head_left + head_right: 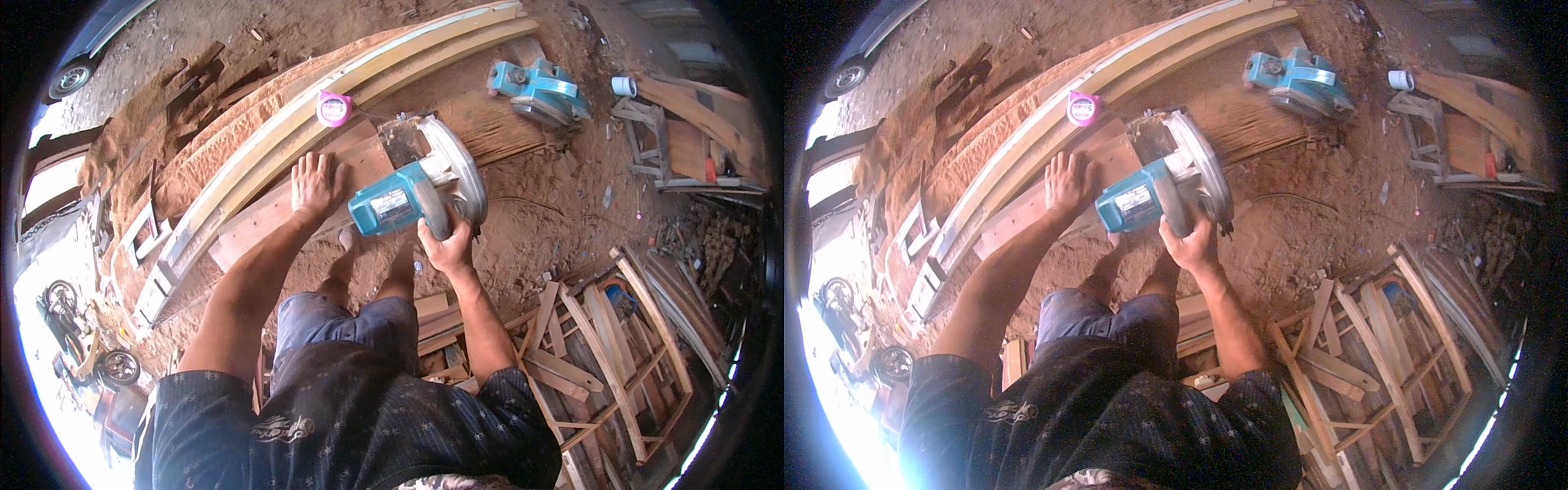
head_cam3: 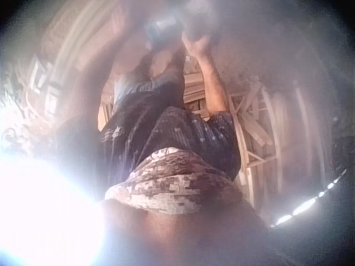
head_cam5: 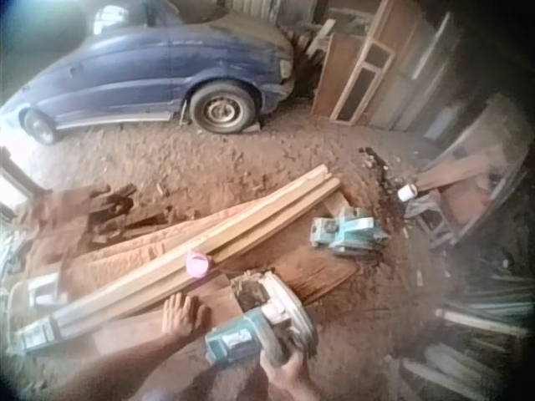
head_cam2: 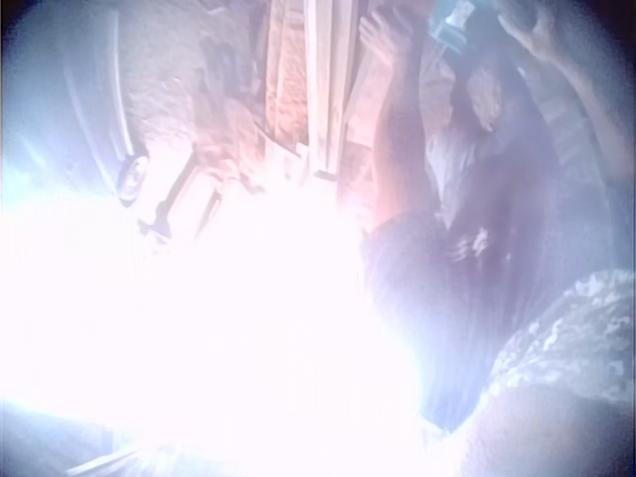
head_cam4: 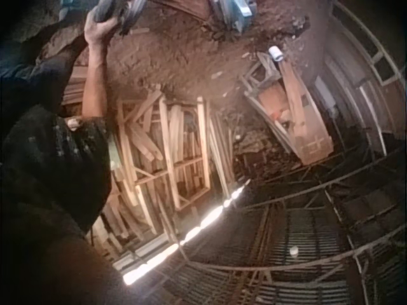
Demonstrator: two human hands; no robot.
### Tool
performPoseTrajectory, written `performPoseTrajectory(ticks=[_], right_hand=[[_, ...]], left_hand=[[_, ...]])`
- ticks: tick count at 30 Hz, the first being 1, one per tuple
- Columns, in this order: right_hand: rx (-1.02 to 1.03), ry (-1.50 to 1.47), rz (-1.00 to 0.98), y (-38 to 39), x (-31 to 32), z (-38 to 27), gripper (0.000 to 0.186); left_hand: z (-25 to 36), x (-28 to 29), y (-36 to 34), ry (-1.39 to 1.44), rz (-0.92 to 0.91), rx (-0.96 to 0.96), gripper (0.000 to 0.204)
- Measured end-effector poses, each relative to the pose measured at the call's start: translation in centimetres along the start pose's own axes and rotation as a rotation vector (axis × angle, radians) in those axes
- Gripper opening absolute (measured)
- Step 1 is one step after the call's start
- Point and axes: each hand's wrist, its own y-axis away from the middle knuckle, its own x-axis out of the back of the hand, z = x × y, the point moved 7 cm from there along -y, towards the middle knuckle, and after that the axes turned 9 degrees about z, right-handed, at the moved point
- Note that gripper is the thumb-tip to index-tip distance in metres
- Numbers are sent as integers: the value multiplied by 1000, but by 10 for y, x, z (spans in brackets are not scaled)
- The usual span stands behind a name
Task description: The person selects wooden planks from a pile, measures them with a tape measure, and cuts them using a circular saw. The person repeats the measuring and cutting process on multiple planks, handling each piece individually.
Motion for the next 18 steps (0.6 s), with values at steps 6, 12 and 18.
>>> performPoseTrajectory(ticks=[6,12,18], right_hand=[[11,24,-2,-13,-7,1,22],[40,-16,10,-29,-19,-9,23],[104,-23,41,-44,-29,-14,18]], left_hand=[[3,2,-1,-4,-21,7,39],[-3,-2,2,-26,5,1,39],[-6,-6,3,-14,4,-19,39]])
